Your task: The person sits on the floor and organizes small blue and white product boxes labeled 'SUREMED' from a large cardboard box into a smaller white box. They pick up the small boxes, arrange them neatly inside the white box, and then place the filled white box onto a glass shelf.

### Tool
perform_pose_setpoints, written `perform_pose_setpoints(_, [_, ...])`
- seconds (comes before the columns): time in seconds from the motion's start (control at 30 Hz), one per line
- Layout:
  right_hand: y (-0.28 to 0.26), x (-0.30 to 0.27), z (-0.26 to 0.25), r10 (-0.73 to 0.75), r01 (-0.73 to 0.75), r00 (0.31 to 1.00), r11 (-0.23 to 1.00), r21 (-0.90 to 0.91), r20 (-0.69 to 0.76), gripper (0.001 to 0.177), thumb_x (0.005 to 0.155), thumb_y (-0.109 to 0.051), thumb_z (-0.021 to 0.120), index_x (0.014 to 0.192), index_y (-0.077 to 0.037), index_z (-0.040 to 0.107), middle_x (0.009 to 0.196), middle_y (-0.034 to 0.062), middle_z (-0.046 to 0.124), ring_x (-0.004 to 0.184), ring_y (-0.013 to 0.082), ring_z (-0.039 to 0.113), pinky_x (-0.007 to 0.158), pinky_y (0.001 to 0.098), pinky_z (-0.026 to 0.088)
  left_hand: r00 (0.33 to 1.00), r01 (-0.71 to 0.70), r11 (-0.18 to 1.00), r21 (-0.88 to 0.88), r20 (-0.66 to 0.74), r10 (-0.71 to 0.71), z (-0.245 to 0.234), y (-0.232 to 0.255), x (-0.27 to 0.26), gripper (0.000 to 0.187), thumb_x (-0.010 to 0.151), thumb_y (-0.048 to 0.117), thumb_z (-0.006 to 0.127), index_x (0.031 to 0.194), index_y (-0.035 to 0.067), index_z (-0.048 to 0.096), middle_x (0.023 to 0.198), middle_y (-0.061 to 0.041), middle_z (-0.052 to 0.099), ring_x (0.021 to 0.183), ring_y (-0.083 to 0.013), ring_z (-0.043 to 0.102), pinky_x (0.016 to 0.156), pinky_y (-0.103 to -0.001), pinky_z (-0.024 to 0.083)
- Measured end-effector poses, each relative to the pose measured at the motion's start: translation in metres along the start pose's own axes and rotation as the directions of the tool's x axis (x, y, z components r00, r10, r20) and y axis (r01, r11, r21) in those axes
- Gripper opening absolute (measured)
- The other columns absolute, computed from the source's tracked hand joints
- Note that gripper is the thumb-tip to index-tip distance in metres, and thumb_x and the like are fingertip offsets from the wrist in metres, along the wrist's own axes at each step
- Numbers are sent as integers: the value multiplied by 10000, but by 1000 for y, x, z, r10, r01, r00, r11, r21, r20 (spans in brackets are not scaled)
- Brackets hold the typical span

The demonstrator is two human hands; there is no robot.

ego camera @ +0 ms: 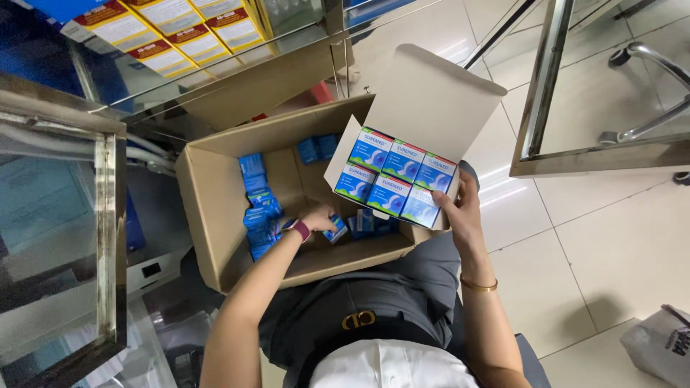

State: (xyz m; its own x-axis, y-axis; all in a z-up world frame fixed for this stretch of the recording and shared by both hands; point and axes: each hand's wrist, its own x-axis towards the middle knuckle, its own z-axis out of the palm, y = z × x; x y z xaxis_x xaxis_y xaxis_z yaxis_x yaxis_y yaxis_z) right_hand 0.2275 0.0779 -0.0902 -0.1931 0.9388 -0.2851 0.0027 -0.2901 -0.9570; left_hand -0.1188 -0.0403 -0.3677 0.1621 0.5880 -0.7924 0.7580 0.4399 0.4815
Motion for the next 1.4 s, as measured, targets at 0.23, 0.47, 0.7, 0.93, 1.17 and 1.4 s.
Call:
perform_pose_setpoints(0.23, [-3, 0, 1, -7, 7, 1000, 1000, 3, 13, 677, 908, -154, 746, 1487, -26, 420, 1308, 146, 611, 1186, 199, 616, 987, 326, 531, 908, -178, 937, -301, -418, 39, -114, 109, -200, 441, 770, 232, 850, 1111, 36, 649, 818, -140, 750, 724, -188, 703, 614, -355, 528])
perform_pose_setpoints(0.47, [-2, 1, 1, -11, 11, 1000, 1000, -3, 7, 651, 913, -141, 745, 1466, -7, 430, 1285, 146, 635, 1166, 205, 632, 979, 325, 544, 871, -491, 433, -756, -415, 262, -100, 157, -279, 417, 851, 35, 788, 1191, 39, 546, 999, -34, 699, 818, -90, 674, 598, -238, 549])
perform_pose_setpoints(0.7, [-4, 0, 2, 4, -4, 1000, 1000, -24, -10, 667, 902, -138, 741, 1473, -13, 419, 1276, 145, 626, 1164, 205, 635, 975, 326, 551, 698, -688, 211, -695, -713, -70, -75, 218, -251, 378, 873, 19, 760, 1140, 26, 492, 932, -94, 709, 710, -130, 726, 594, -237, 599])
perform_pose_setpoints(0.93, [-7, -1, 2, -20, 20, 1000, 1000, -16, 10, 658, 913, -150, 740, 1475, -16, 426, 1286, 148, 633, 1169, 205, 634, 975, 318, 544, 560, -725, 360, -588, -806, -189, -60, 219, -212, 403, 868, 82, 795, 1099, 18, 471, 824, -82, 677, 651, -135, 699, 531, -240, 558])
perform_pose_setpoints(1.17, [-7, 2, 3, 12, -12, 1000, 999, -35, 9, 674, 905, -168, 732, 1483, -34, 413, 1293, 143, 622, 1137, 193, 646, 922, 306, 567, 527, -707, 455, -541, -833, -171, -69, 211, -204, 583, 866, 184, 830, 1285, 55, 445, 1112, -89, 622, 929, -109, 624, 744, -241, 535])
perform_pose_setpoints(1.4, [-7, 2, 3, 15, -15, 1000, 999, -29, 2, 668, 902, -168, 734, 1476, -27, 424, 1283, 163, 623, 1119, 206, 664, 920, 312, 579, 697, -698, 210, -684, -717, -18, -67, 192, -181, 488, 971, 110, 733, 1393, 9, 509, 1265, -89, 671, 1096, -138, 660, 988, -321, 561])
